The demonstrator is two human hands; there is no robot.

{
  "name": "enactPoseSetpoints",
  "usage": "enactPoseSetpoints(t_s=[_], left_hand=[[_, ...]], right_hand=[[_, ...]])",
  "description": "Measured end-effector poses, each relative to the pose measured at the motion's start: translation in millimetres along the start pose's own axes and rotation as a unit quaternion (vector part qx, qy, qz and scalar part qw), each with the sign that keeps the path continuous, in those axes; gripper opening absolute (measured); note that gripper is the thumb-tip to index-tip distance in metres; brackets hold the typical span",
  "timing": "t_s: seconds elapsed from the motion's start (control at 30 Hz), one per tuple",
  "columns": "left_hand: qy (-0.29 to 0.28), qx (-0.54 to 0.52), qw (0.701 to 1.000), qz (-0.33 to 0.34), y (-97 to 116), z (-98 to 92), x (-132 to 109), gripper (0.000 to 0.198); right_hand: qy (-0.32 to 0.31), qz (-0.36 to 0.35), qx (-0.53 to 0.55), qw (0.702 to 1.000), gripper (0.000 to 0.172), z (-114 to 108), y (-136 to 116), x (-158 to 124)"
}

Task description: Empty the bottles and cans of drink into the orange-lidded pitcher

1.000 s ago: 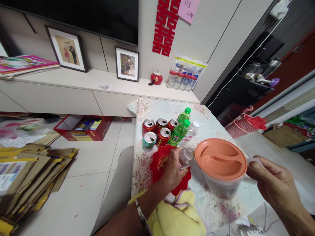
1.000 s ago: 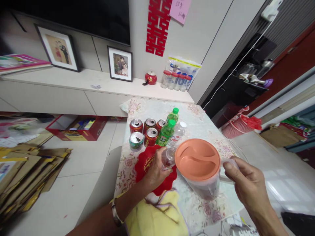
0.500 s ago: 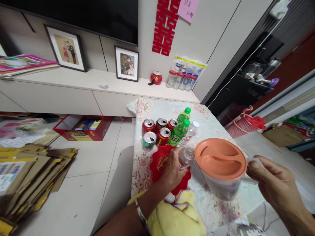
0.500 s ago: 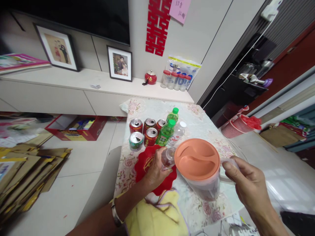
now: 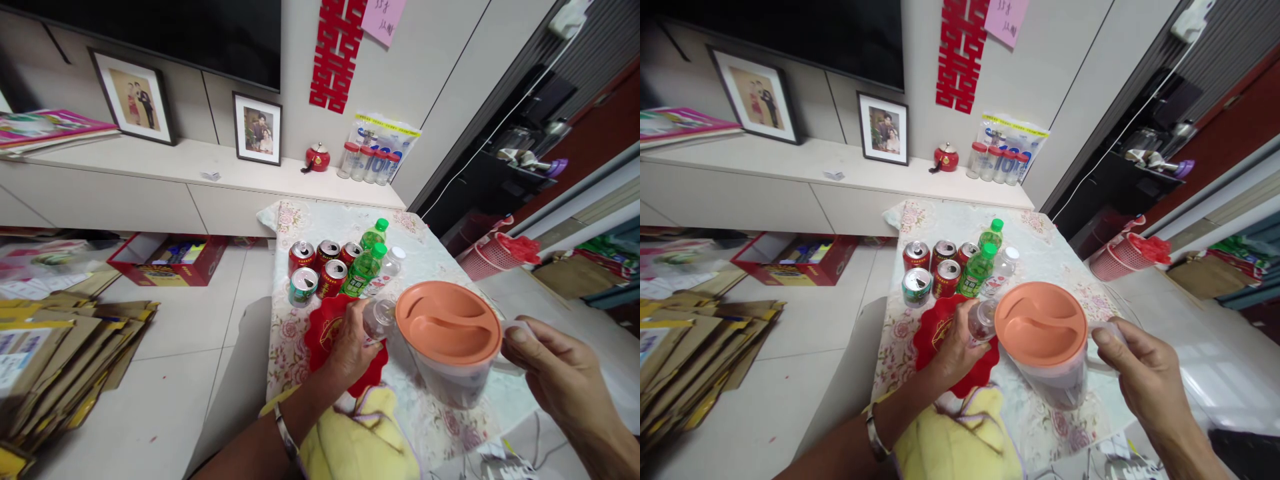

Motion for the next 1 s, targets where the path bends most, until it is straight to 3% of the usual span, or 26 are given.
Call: enactPoseSetpoints(t_s=[0.5, 1.0], left_hand=[[-0.022, -0.001, 1.000, 0.003, -4.2, 1.7, -0.3, 0.086], [-0.014, 0.001, 1.000, 0.002, -3.0, 1.0, -0.4, 0.089]], right_hand=[[-0.014, 0.009, 0.014, 1.000, 0.058, -1.7, 0.8, -0.4], [-0.042, 0.004, 0.018, 0.999, 0.051, -12.0, 19.2, 3.6]])
Point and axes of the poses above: each hand's wrist, its own x-axis towards the middle knuckle, its own z-axis out of the palm, y = z × x, the point moved 2 cm from there along x, towards the middle knuckle, and after that the axes turned 11 degrees about -y, right-handed, at the moved point
